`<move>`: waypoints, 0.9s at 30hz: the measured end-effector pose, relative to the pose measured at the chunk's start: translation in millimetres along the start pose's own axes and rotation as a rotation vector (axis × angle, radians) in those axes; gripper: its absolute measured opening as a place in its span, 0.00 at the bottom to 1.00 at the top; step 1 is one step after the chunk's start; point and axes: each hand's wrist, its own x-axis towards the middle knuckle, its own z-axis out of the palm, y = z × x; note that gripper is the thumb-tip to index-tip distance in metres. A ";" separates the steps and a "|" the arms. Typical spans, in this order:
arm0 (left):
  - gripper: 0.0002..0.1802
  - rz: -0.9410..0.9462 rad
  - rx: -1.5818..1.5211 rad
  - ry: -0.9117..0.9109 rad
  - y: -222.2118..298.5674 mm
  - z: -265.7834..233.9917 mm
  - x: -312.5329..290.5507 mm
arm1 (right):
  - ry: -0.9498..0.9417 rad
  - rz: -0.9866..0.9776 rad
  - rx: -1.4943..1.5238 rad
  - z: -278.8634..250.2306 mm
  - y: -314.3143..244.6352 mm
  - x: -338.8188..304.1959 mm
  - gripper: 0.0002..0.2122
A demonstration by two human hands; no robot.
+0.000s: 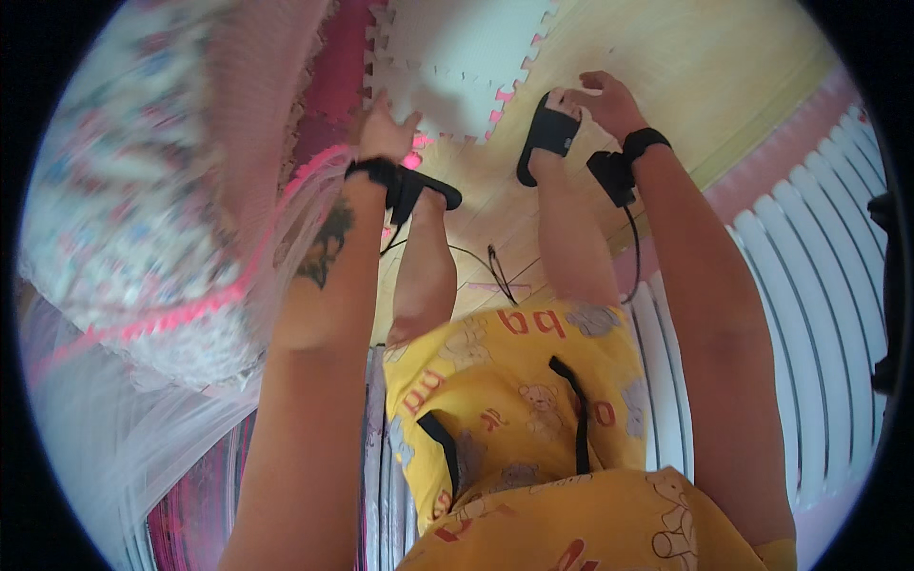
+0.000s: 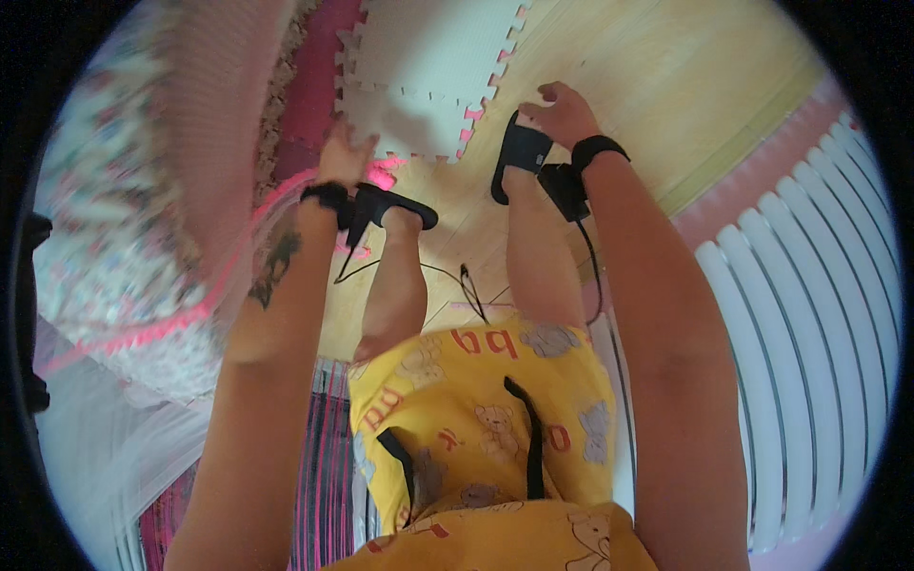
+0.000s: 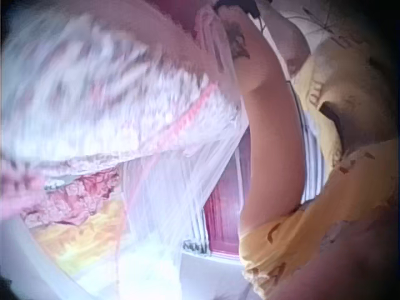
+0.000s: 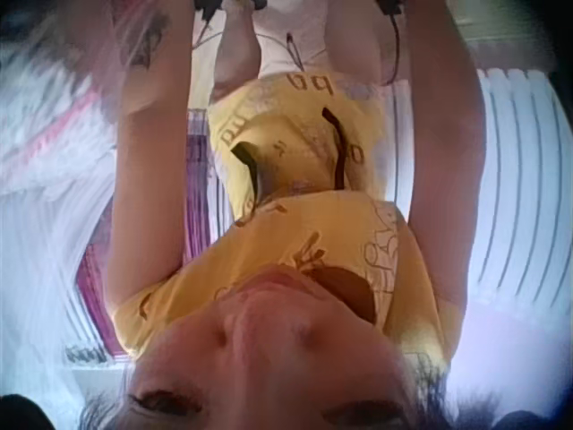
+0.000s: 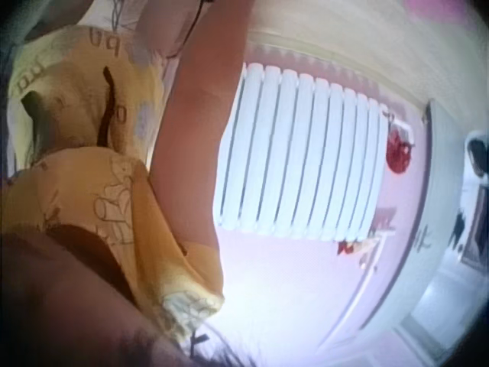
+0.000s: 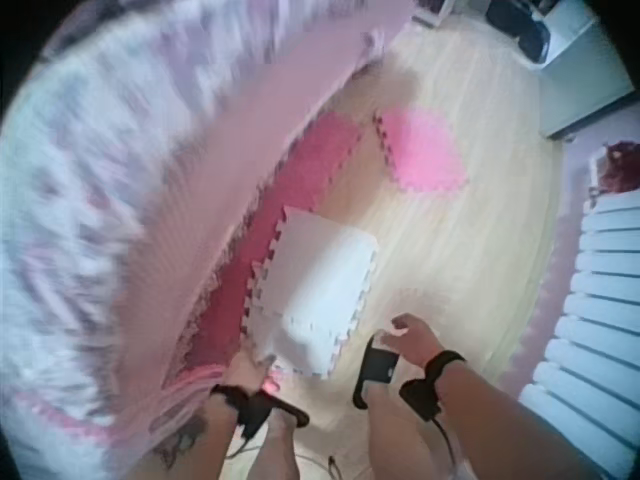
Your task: The person assembles interlocking foam floor tiles by hand, picking up pink and white tiles and connecting them on the floor. They repeatedly place, adjust, and interlock the tiles to form a continuous mat.
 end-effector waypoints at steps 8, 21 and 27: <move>0.28 -0.473 0.003 0.213 -97.0 43.0 123.9 | -0.059 0.412 0.557 99.7 50.0 86.5 0.42; 0.28 -0.556 -1.102 0.058 -285.6 21.2 158.5 | -0.240 0.466 0.951 118.8 12.8 96.1 0.20; 0.20 -0.520 -1.457 0.262 -215.3 25.3 93.3 | -0.044 -0.194 0.155 53.0 12.9 47.9 0.26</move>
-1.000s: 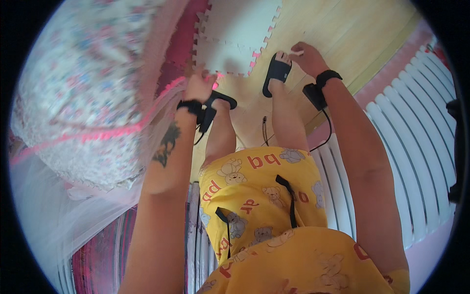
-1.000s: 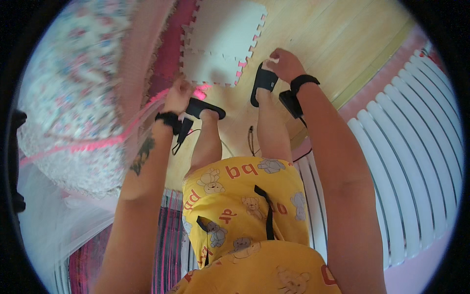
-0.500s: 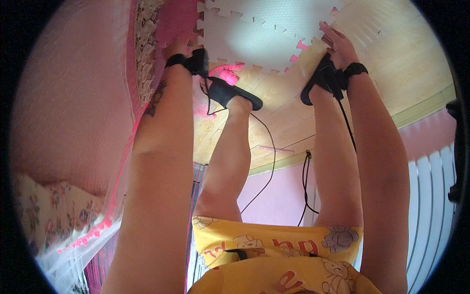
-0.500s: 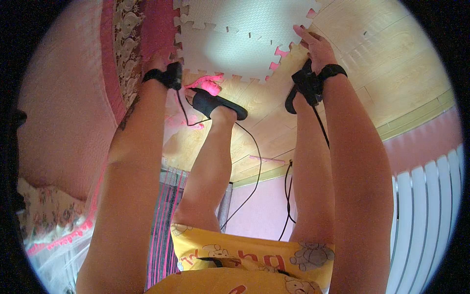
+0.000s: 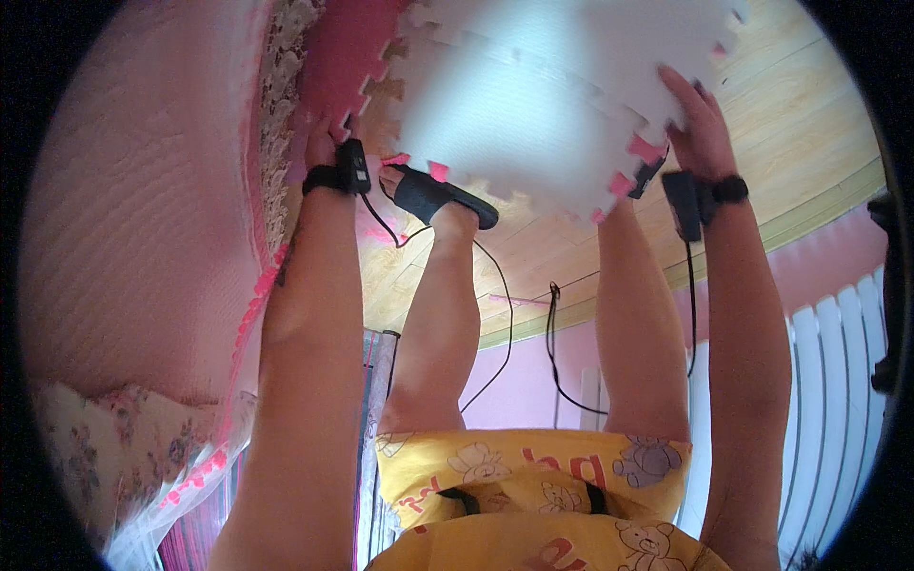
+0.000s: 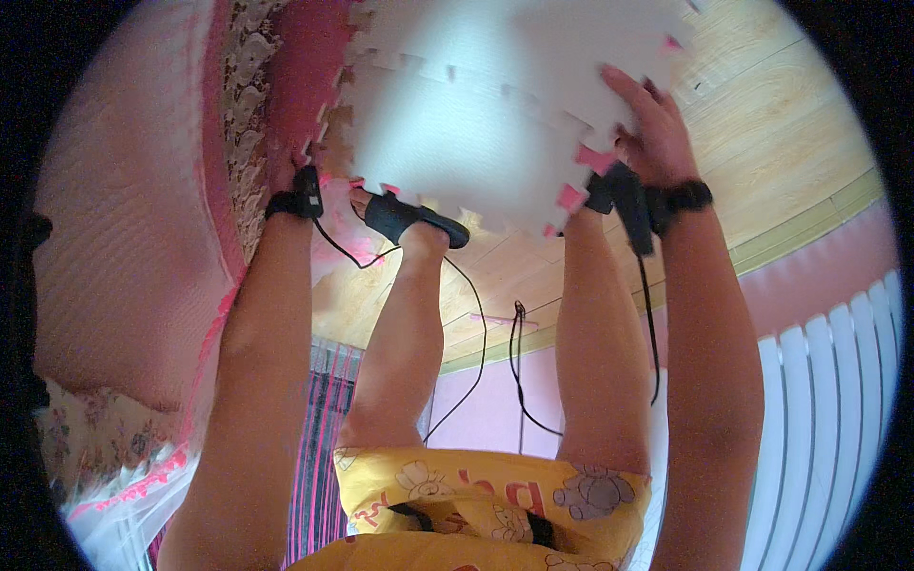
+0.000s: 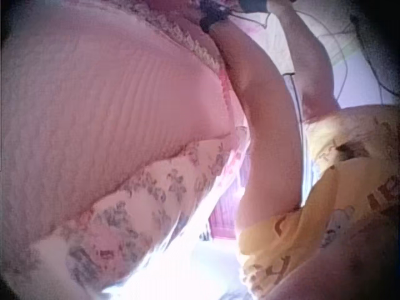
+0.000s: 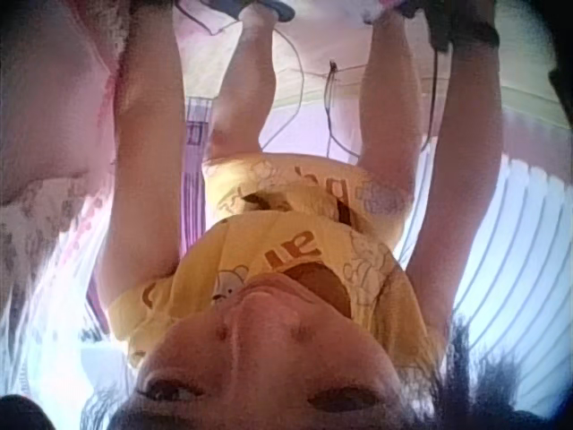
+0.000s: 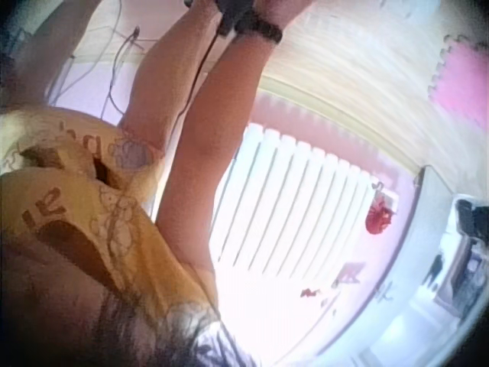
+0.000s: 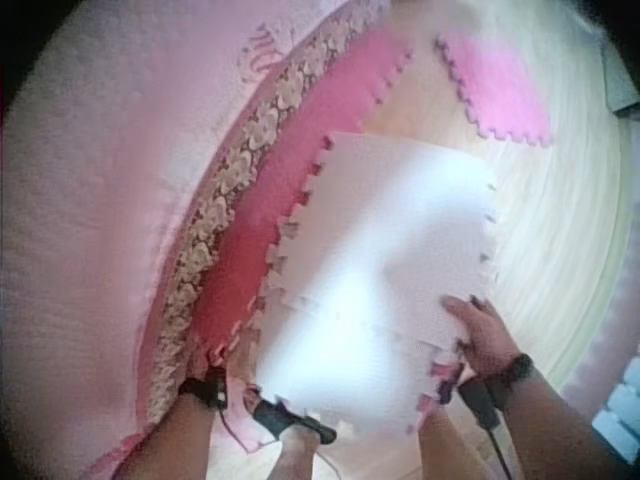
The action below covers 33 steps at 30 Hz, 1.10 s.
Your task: The person assembles interlocking foam floor tiles by hand, picking up pink and white tiles and connecting them on the floor. They repeatedly place, adjust, and interlock the tiles to form a continuous mat.
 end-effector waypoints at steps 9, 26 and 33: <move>0.16 -0.024 0.384 0.149 -10.5 -28.3 -1.7 | 0.389 0.587 0.847 -89.9 4.5 -107.1 0.20; 0.17 0.380 1.036 0.159 -34.6 26.0 -113.6 | -0.064 0.071 0.811 103.4 -59.2 45.4 0.18; 0.06 -0.166 -0.007 -0.028 -103.8 -5.9 -98.3 | -0.220 0.043 0.290 112.2 -66.5 88.9 0.25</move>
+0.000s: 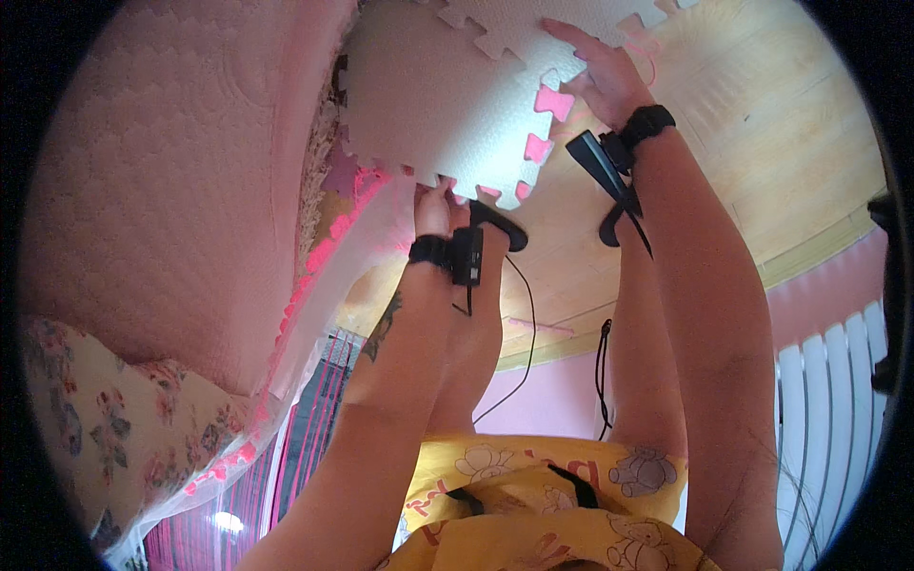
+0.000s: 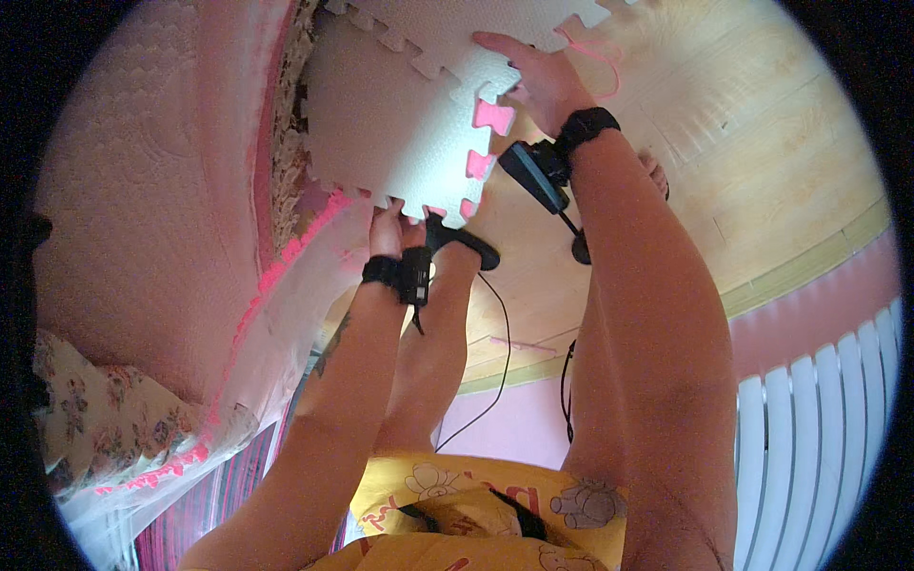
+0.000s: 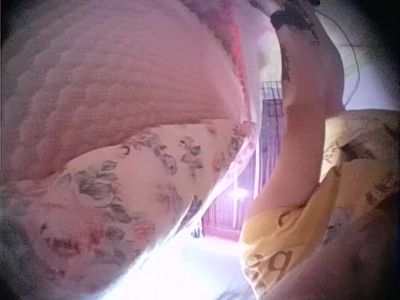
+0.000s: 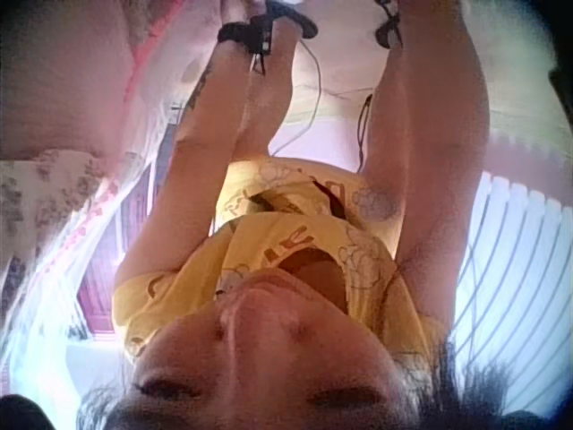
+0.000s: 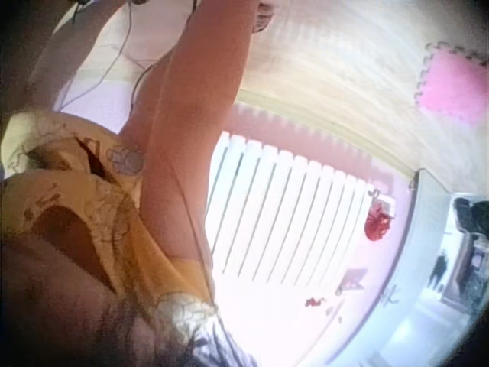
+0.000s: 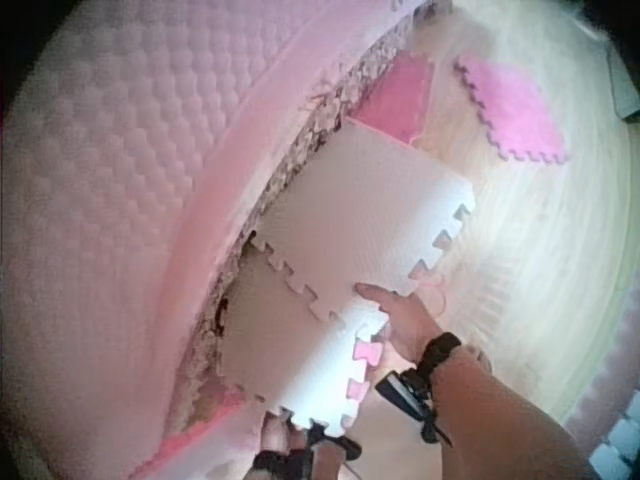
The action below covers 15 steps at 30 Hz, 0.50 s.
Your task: The person assembles interlocking foam floor tiles by hand, picking up pink and white tiles and connecting them on the floor. They repeatedly place, adjust, and interlock the tiles to form a continuous mat.
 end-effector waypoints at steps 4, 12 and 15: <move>0.10 0.086 -0.127 -0.072 -8.0 -21.0 -5.9 | 0.191 0.177 0.495 2.5 13.4 -15.1 0.23; 0.16 -0.105 0.317 -0.220 -46.9 34.8 -92.3 | 0.381 0.539 1.035 -45.1 129.1 -138.6 0.18; 0.15 -0.092 0.602 -0.395 -103.2 74.5 -132.4 | 0.466 0.418 0.670 -124.3 110.2 -211.0 0.16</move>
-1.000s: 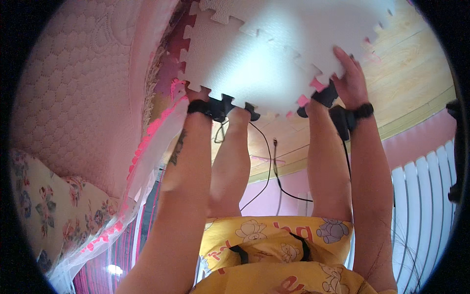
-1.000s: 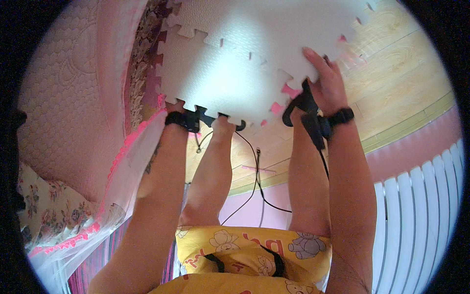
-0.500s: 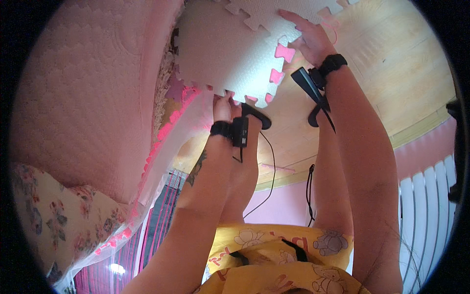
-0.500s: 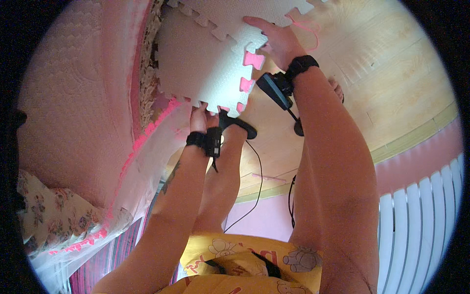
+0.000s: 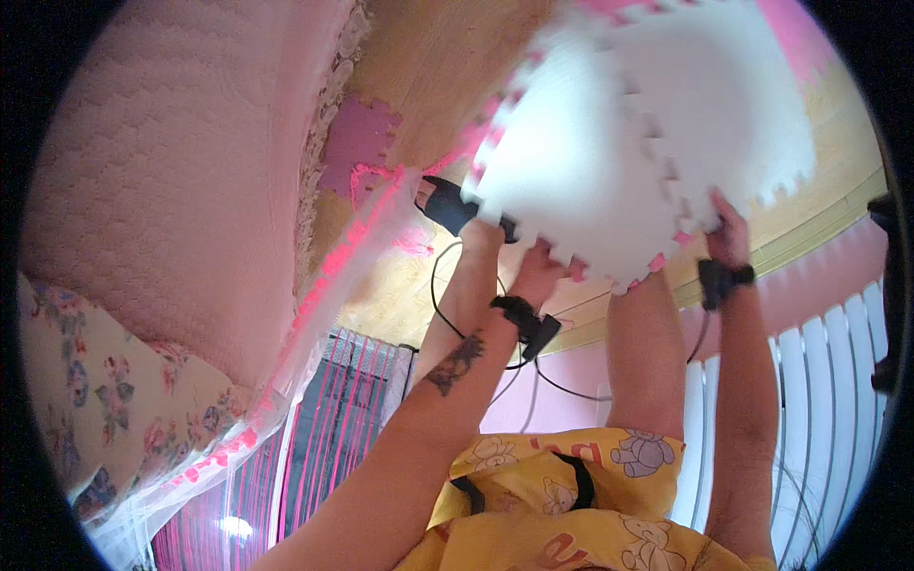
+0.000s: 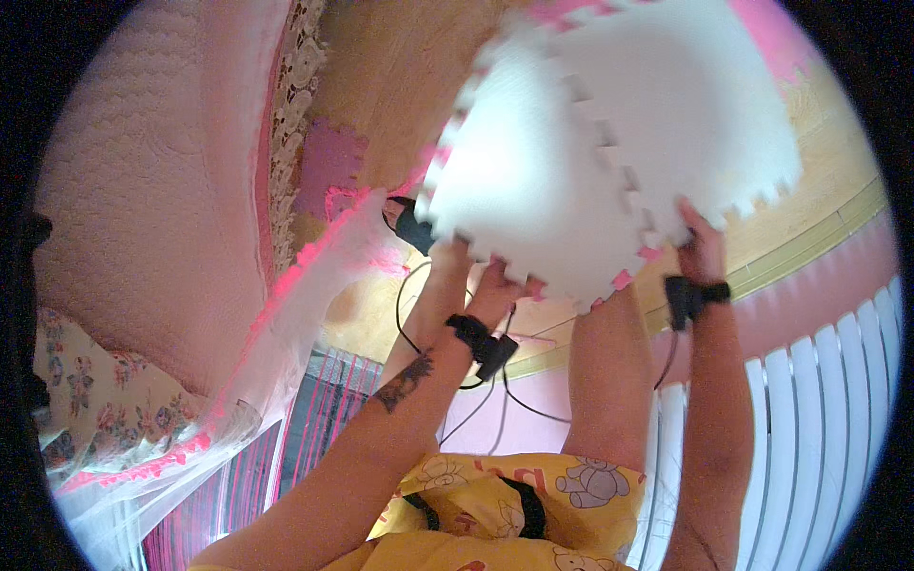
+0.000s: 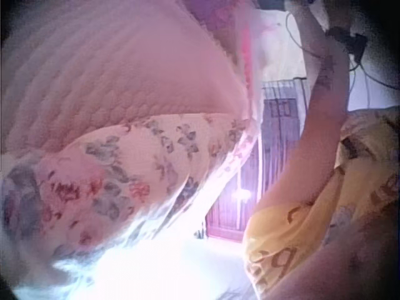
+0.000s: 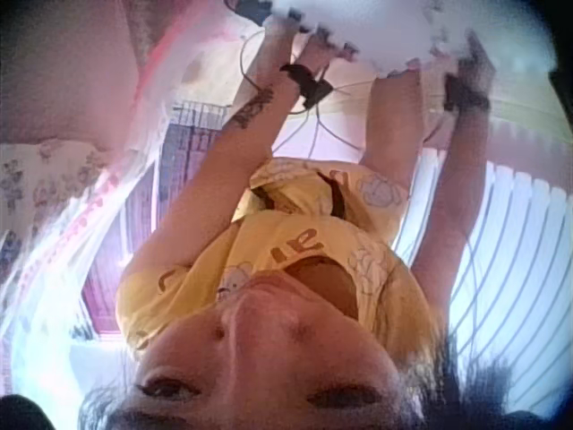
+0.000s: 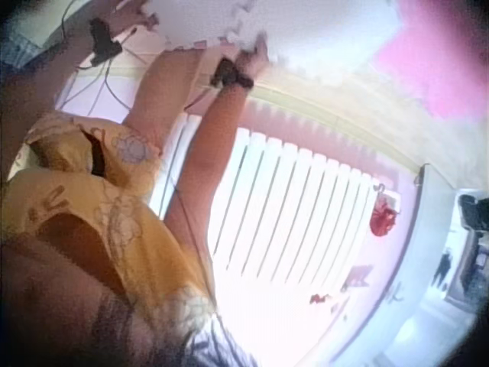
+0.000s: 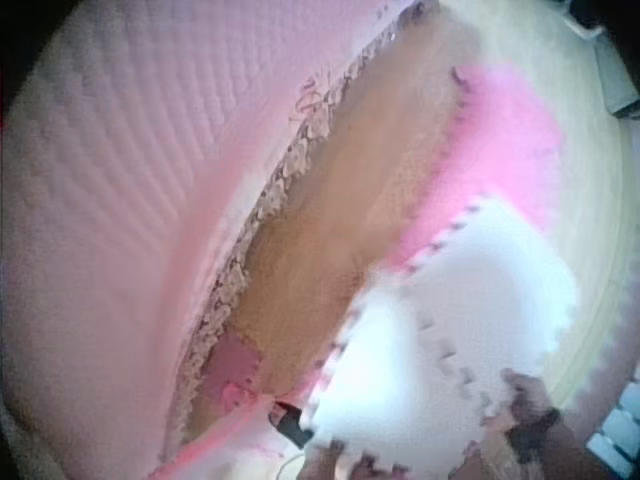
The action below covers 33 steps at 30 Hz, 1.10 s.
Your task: The person assembles interlocking foam floor tiles by hand, picking up pink and white tiles and connecting them on the floor. They repeatedly place, adjust, and interlock the tiles to form a continuous mat.
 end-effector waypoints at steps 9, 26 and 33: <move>0.13 0.326 0.785 0.238 83.6 -113.1 100.8 | 0.292 -0.197 0.167 -92.8 -45.8 -62.7 0.17; 0.17 0.646 2.417 0.392 164.4 -208.8 108.1 | 0.340 -0.114 0.381 -80.6 -40.7 -67.9 0.18; 0.26 -0.131 1.966 0.161 153.3 -289.8 119.7 | 0.344 -0.060 0.353 -71.0 -50.3 -81.0 0.17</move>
